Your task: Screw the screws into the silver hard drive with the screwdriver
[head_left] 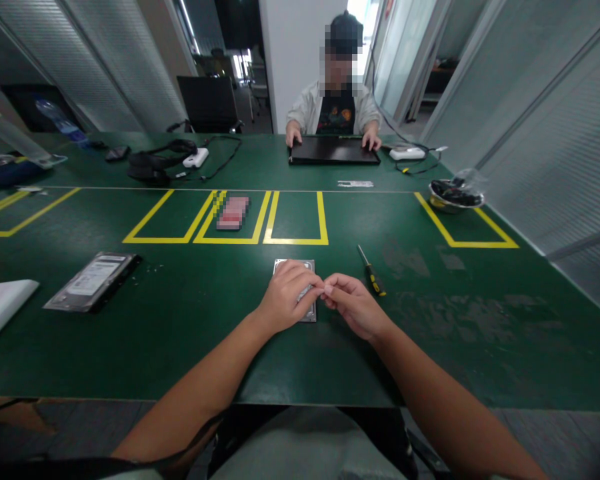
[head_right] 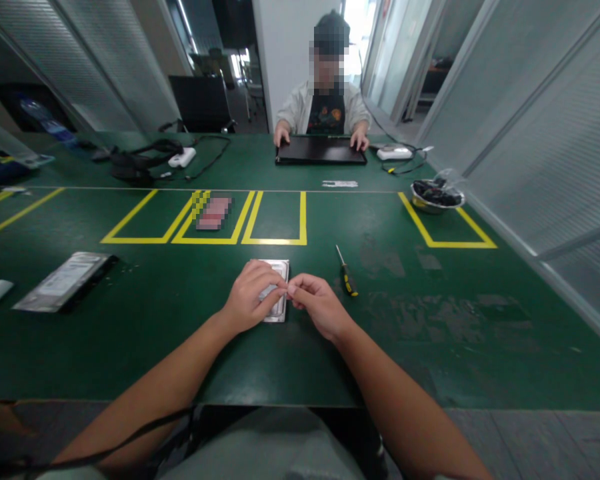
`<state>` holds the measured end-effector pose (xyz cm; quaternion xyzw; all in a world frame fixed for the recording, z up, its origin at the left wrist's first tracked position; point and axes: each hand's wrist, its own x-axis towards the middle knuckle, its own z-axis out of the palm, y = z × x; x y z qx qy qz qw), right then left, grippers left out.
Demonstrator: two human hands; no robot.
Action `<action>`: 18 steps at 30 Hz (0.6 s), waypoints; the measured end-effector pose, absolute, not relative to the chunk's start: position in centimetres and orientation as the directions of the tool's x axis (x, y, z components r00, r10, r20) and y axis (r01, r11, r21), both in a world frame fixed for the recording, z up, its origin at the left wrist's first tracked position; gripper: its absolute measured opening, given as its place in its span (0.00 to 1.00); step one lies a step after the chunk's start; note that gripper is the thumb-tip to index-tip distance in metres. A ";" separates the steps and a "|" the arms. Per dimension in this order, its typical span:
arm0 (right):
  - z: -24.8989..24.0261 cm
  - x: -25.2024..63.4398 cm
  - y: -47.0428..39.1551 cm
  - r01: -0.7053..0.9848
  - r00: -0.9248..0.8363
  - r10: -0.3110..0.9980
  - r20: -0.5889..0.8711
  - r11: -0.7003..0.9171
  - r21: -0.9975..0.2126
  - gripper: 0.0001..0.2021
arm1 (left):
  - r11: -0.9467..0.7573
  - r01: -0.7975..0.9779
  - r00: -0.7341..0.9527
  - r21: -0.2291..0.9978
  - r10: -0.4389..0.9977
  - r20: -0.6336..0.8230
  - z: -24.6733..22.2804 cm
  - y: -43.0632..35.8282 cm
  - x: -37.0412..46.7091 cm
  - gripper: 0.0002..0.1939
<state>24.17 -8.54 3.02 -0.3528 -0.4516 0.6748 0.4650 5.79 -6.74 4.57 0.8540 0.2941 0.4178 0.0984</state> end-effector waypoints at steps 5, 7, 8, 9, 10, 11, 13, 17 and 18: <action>2.9 24.2 -8.5 -0.240 -0.326 0.945 -0.007 -0.090 -0.967 0.09 | -0.818 0.393 0.495 0.420 0.573 0.654 4.7 -6.5 5.4 0.05; 2.8 24.3 -8.4 -0.190 -0.311 0.950 0.017 -0.045 -0.981 0.10 | -0.824 0.405 0.494 0.396 0.561 0.665 4.7 -6.5 5.3 0.05; 2.8 24.3 -8.4 -0.166 -0.299 0.954 0.026 -0.026 -0.986 0.10 | -0.827 0.418 0.493 0.377 0.555 0.670 4.7 -6.5 5.3 0.04; 2.8 24.3 -8.3 -0.147 -0.289 0.957 0.032 -0.011 -0.989 0.10 | -0.828 0.432 0.493 0.358 0.549 0.675 4.7 -6.5 5.2 0.04; 2.8 24.3 -8.3 -0.132 -0.282 0.959 0.038 0.000 -0.991 0.10 | -0.829 0.443 0.495 0.341 0.544 0.678 4.7 -6.5 5.2 0.04; 2.9 24.3 -8.3 -0.123 -0.277 0.960 0.043 0.009 -0.992 0.11 | -0.830 0.452 0.499 0.328 0.540 0.678 4.7 -6.5 5.2 0.04; 2.9 24.4 -8.4 -0.108 -0.278 0.959 0.051 0.021 -0.994 0.11 | -0.829 0.465 0.505 0.312 0.538 0.675 4.7 -6.5 5.2 0.04; 3.2 24.4 -8.4 -0.050 -0.293 0.952 0.089 0.077 -0.996 0.12 | -0.808 0.496 0.500 0.318 0.566 0.656 4.9 -6.7 5.2 0.05; 3.3 24.4 -8.4 -0.027 -0.295 0.950 0.102 0.098 -0.995 0.13 | -0.800 0.505 0.501 0.323 0.577 0.645 4.9 -6.7 5.1 0.06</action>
